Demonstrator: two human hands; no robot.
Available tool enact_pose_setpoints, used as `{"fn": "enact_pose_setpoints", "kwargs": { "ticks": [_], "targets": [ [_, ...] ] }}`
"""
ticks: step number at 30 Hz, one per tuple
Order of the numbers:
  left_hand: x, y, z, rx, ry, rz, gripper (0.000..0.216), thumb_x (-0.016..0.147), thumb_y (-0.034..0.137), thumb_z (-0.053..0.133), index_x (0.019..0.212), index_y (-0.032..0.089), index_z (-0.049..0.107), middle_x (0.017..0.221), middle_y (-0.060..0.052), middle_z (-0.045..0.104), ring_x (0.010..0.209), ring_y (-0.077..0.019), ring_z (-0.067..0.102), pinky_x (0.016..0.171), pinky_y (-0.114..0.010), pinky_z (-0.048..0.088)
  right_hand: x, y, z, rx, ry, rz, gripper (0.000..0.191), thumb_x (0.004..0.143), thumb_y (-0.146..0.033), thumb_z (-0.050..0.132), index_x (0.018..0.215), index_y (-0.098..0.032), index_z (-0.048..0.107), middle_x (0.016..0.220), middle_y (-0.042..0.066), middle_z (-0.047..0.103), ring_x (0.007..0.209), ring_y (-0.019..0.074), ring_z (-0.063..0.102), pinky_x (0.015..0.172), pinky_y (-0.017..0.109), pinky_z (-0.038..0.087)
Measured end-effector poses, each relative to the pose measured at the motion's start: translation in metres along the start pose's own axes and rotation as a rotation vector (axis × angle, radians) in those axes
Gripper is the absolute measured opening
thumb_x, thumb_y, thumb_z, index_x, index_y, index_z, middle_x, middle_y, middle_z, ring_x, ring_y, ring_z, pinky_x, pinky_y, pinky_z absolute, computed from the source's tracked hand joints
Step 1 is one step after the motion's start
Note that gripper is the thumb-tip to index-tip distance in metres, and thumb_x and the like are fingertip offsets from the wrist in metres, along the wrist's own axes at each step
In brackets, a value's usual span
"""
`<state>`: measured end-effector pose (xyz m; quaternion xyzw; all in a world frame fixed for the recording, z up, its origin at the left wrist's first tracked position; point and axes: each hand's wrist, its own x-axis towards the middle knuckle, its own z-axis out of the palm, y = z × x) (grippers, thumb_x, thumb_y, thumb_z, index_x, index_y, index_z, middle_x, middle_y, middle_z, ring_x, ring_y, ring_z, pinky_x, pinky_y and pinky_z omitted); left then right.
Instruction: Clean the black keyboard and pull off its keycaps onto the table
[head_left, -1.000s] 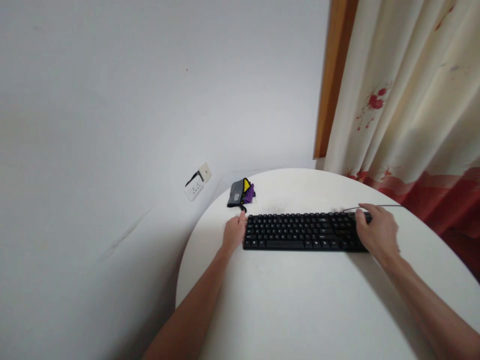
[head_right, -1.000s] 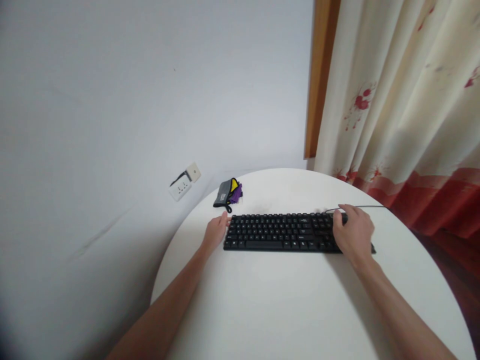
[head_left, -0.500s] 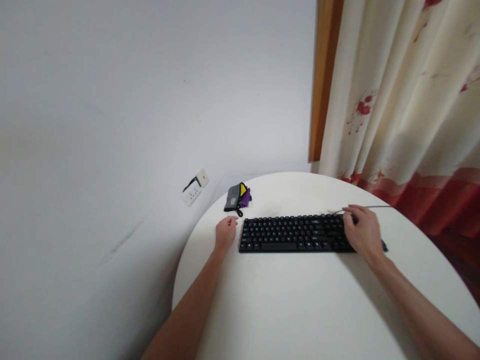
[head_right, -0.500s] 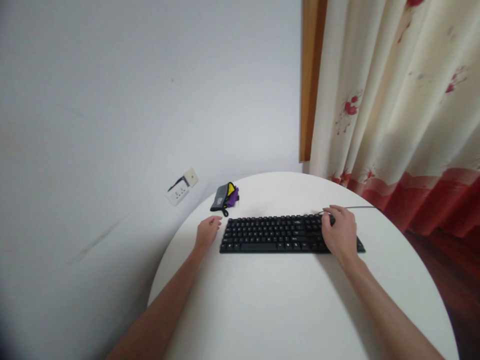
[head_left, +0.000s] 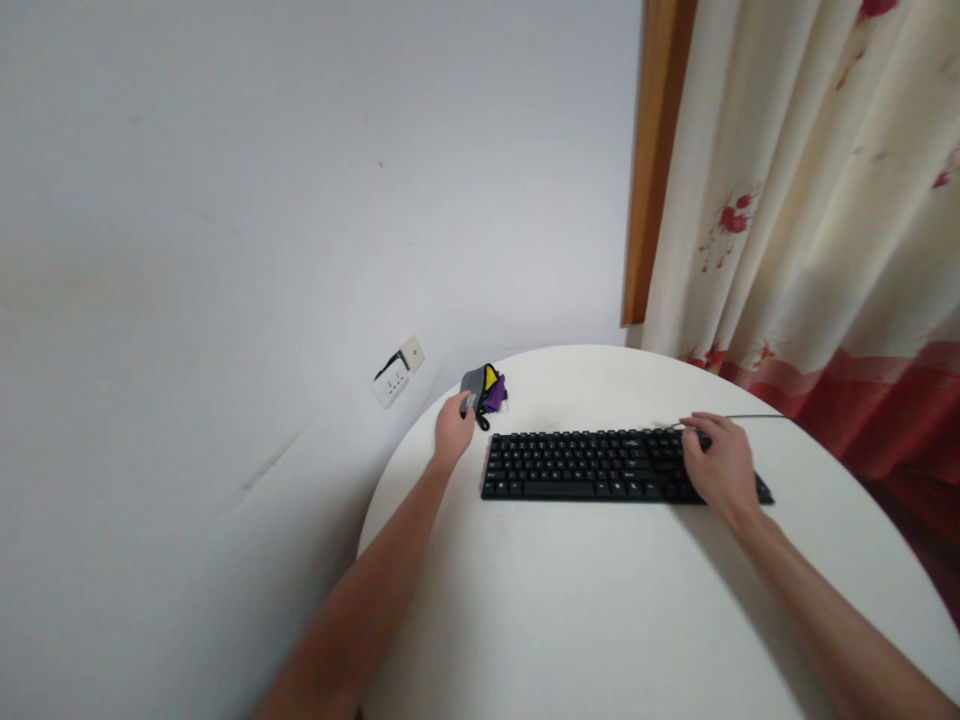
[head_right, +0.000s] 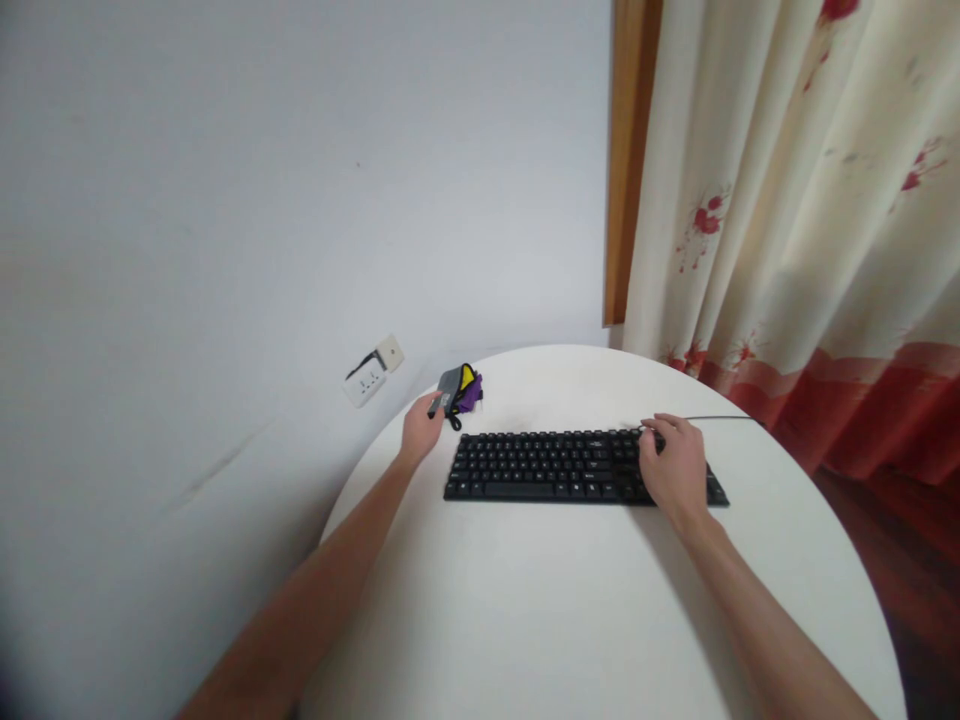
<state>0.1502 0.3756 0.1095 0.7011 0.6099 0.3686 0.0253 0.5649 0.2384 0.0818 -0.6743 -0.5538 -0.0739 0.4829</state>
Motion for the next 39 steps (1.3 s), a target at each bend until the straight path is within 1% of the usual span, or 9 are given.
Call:
{"fn": "enact_pose_setpoints", "kwargs": {
  "ticks": [3, 7, 14, 18, 21, 23, 27, 34, 39],
  "targets": [
    [0.015, -0.007, 0.011, 0.083, -0.131, 0.114, 0.047, 0.09, 0.019, 0.046, 0.136, 0.011, 0.053, 0.146, -0.015, 0.048, 0.137, -0.0241, 0.042, 0.116, -0.036, 0.028, 0.0, 0.0, 0.0, 0.001, 0.008, -0.003, 0.027, 0.082, -0.025, 0.05, 0.09, -0.015, 0.074, 0.105, 0.014, 0.068, 0.103, 0.0285, 0.057, 0.099, 0.045, 0.041],
    [0.021, -0.022, 0.018, 0.212, -0.253, 0.168, 0.045, 0.093, 0.02, 0.045, 0.137, 0.013, 0.052, 0.148, -0.013, 0.047, 0.138, -0.0243, 0.042, 0.116, -0.04, 0.029, 0.001, 0.002, 0.001, 0.002, 0.037, -0.011, 0.027, 0.083, -0.025, 0.05, 0.089, -0.015, 0.074, 0.103, 0.014, 0.069, 0.101, 0.0286, 0.059, 0.098, 0.046, 0.042],
    [0.008, -0.035, 0.009, 0.447, -0.245, 0.075, 0.045, 0.096, 0.018, 0.038, 0.139, 0.011, 0.048, 0.148, -0.018, 0.044, 0.129, -0.027, 0.051, 0.109, -0.037, 0.038, 0.001, 0.001, 0.002, 0.007, 0.027, -0.021, 0.025, 0.083, -0.024, 0.052, 0.089, -0.015, 0.074, 0.103, 0.014, 0.069, 0.101, 0.029, 0.059, 0.097, 0.046, 0.043],
    [0.006, -0.024, 0.003, 0.538, -0.221, 0.005, 0.042, 0.094, 0.019, 0.041, 0.134, 0.013, 0.053, 0.14, -0.02, 0.051, 0.117, -0.0305, 0.059, 0.099, -0.041, 0.045, 0.001, 0.001, 0.002, 0.004, 0.023, -0.02, 0.025, 0.083, -0.024, 0.051, 0.089, -0.015, 0.074, 0.104, 0.014, 0.069, 0.102, 0.0289, 0.058, 0.097, 0.046, 0.042],
    [0.014, -0.005, 0.003, 0.565, -0.211, 0.024, 0.041, 0.094, 0.022, 0.042, 0.133, 0.013, 0.054, 0.136, -0.019, 0.054, 0.122, -0.0311, 0.053, 0.102, -0.041, 0.041, 0.001, 0.001, 0.002, 0.005, 0.02, -0.018, 0.025, 0.083, -0.024, 0.051, 0.088, -0.015, 0.074, 0.104, 0.014, 0.068, 0.102, 0.0288, 0.058, 0.097, 0.046, 0.042],
    [0.022, 0.009, 0.005, 0.559, -0.239, 0.08, 0.044, 0.095, 0.026, 0.044, 0.137, 0.016, 0.05, 0.136, -0.016, 0.055, 0.125, -0.0293, 0.05, 0.105, -0.039, 0.038, 0.0, 0.0, 0.002, 0.001, 0.018, -0.015, 0.025, 0.083, -0.024, 0.051, 0.088, -0.015, 0.074, 0.104, 0.014, 0.069, 0.102, 0.0288, 0.058, 0.097, 0.045, 0.042],
    [0.038, 0.027, 0.014, 0.554, -0.339, 0.123, 0.037, 0.093, 0.032, 0.049, 0.127, 0.021, 0.06, 0.124, -0.013, 0.064, 0.119, -0.0291, 0.055, 0.101, -0.039, 0.04, 0.001, 0.002, 0.001, 0.003, 0.011, -0.02, 0.025, 0.083, -0.024, 0.051, 0.088, -0.015, 0.074, 0.102, 0.013, 0.069, 0.101, 0.0285, 0.058, 0.098, 0.045, 0.042],
    [0.049, 0.023, 0.019, 0.566, -0.448, 0.083, 0.035, 0.094, 0.025, 0.045, 0.121, 0.021, 0.066, 0.117, -0.013, 0.068, 0.11, -0.024, 0.062, 0.093, -0.031, 0.044, 0.002, 0.002, 0.002, 0.005, 0.031, -0.017, 0.024, 0.083, -0.024, 0.052, 0.087, -0.016, 0.074, 0.103, 0.013, 0.069, 0.102, 0.0289, 0.058, 0.098, 0.046, 0.042],
    [0.05, 0.02, 0.018, 0.587, -0.489, 0.059, 0.034, 0.091, 0.022, 0.046, 0.116, 0.022, 0.07, 0.118, -0.012, 0.068, 0.11, -0.0235, 0.063, 0.096, -0.03, 0.043, 0.002, -0.001, 0.001, 0.01, 0.021, -0.016, 0.024, 0.083, -0.023, 0.051, 0.087, -0.016, 0.074, 0.102, 0.013, 0.069, 0.102, 0.029, 0.058, 0.097, 0.045, 0.042]
  ]
}}
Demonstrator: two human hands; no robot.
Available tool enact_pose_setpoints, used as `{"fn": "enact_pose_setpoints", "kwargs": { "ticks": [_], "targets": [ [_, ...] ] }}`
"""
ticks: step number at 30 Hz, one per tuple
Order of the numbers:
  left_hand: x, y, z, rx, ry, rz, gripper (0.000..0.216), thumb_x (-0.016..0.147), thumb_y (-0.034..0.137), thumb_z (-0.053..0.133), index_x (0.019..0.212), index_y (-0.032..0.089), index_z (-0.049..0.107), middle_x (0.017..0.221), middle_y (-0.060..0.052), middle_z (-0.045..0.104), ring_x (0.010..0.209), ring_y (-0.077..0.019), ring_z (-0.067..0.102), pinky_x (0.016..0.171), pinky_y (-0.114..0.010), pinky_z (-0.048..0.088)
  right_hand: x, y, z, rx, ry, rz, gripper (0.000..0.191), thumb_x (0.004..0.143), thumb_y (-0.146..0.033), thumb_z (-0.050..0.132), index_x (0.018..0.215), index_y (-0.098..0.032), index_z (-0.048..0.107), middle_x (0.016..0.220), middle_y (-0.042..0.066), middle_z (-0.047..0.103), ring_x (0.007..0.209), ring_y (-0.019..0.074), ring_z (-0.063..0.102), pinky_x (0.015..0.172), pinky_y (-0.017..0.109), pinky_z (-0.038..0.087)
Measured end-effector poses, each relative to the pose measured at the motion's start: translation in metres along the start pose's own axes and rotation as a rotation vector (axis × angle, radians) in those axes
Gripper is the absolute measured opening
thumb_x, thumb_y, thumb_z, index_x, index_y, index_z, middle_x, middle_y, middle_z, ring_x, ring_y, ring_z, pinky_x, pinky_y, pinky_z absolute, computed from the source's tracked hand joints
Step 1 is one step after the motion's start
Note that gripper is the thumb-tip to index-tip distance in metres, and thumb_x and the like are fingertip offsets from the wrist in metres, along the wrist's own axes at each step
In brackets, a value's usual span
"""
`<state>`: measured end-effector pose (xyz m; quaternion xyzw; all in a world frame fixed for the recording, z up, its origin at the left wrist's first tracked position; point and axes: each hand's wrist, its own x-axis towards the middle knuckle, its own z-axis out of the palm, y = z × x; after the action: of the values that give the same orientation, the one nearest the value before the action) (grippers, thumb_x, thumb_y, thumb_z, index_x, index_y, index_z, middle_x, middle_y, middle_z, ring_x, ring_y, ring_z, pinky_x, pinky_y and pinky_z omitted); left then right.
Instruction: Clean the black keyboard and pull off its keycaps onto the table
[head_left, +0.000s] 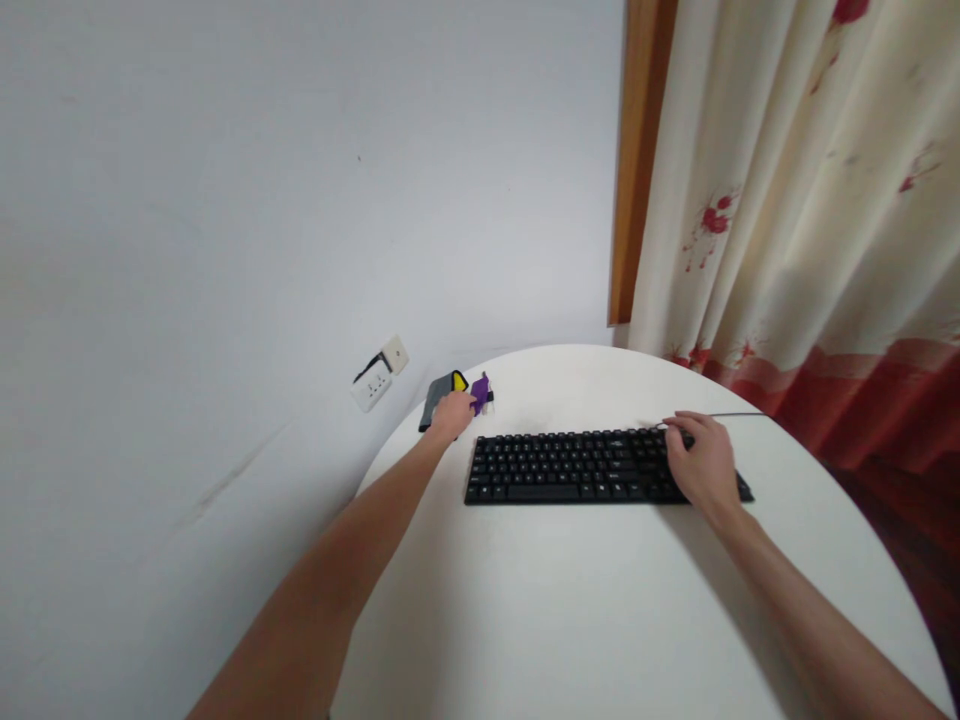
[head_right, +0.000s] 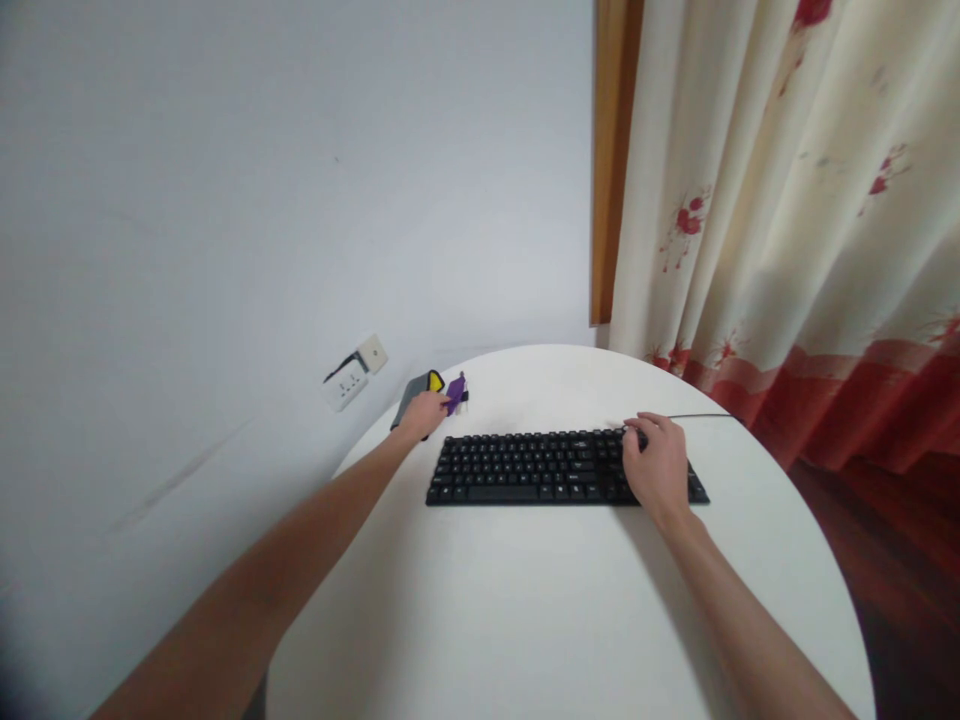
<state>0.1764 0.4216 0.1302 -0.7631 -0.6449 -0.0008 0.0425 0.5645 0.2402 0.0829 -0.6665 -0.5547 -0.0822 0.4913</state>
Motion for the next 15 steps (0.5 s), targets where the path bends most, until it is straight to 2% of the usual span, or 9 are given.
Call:
{"fn": "enact_pose_setpoints", "kwargs": {
  "ticks": [4, 7, 11, 15],
  "targets": [
    [0.0, 0.003, 0.003, 0.023, -0.003, -0.069, 0.032, 0.089, 0.021, 0.046, 0.105, 0.011, 0.072, 0.109, -0.021, 0.07, 0.105, -0.0278, 0.065, 0.094, -0.034, 0.045, 0.0, 0.001, 0.001, 0.003, 0.003, 0.001, 0.024, 0.083, -0.024, 0.051, 0.087, -0.016, 0.073, 0.102, 0.014, 0.069, 0.101, 0.0288, 0.058, 0.096, 0.045, 0.042],
    [-0.001, 0.006, 0.004, 0.031, 0.018, -0.092, 0.033, 0.089, 0.022, 0.045, 0.102, 0.007, 0.071, 0.106, -0.024, 0.069, 0.103, -0.031, 0.065, 0.092, -0.038, 0.046, 0.0, 0.002, 0.001, 0.009, 0.005, -0.002, 0.024, 0.083, -0.024, 0.051, 0.087, -0.016, 0.073, 0.101, 0.014, 0.069, 0.101, 0.0286, 0.058, 0.096, 0.045, 0.042],
    [-0.001, 0.011, -0.001, 0.022, 0.074, -0.065, 0.037, 0.093, 0.028, 0.041, 0.103, 0.008, 0.071, 0.114, -0.023, 0.065, 0.111, -0.0323, 0.06, 0.096, -0.041, 0.044, 0.0, 0.0, 0.0, 0.007, -0.002, -0.002, 0.024, 0.083, -0.024, 0.051, 0.087, -0.016, 0.073, 0.102, 0.013, 0.069, 0.101, 0.0283, 0.058, 0.096, 0.045, 0.042],
    [0.004, 0.018, -0.002, -0.009, 0.094, -0.041, 0.039, 0.095, 0.032, 0.04, 0.103, 0.013, 0.072, 0.113, -0.019, 0.066, 0.11, -0.0288, 0.06, 0.095, -0.037, 0.045, 0.0, -0.003, -0.002, 0.001, -0.007, 0.003, 0.024, 0.083, -0.024, 0.051, 0.087, -0.016, 0.073, 0.102, 0.013, 0.069, 0.102, 0.0284, 0.058, 0.097, 0.045, 0.042]
  ]
}}
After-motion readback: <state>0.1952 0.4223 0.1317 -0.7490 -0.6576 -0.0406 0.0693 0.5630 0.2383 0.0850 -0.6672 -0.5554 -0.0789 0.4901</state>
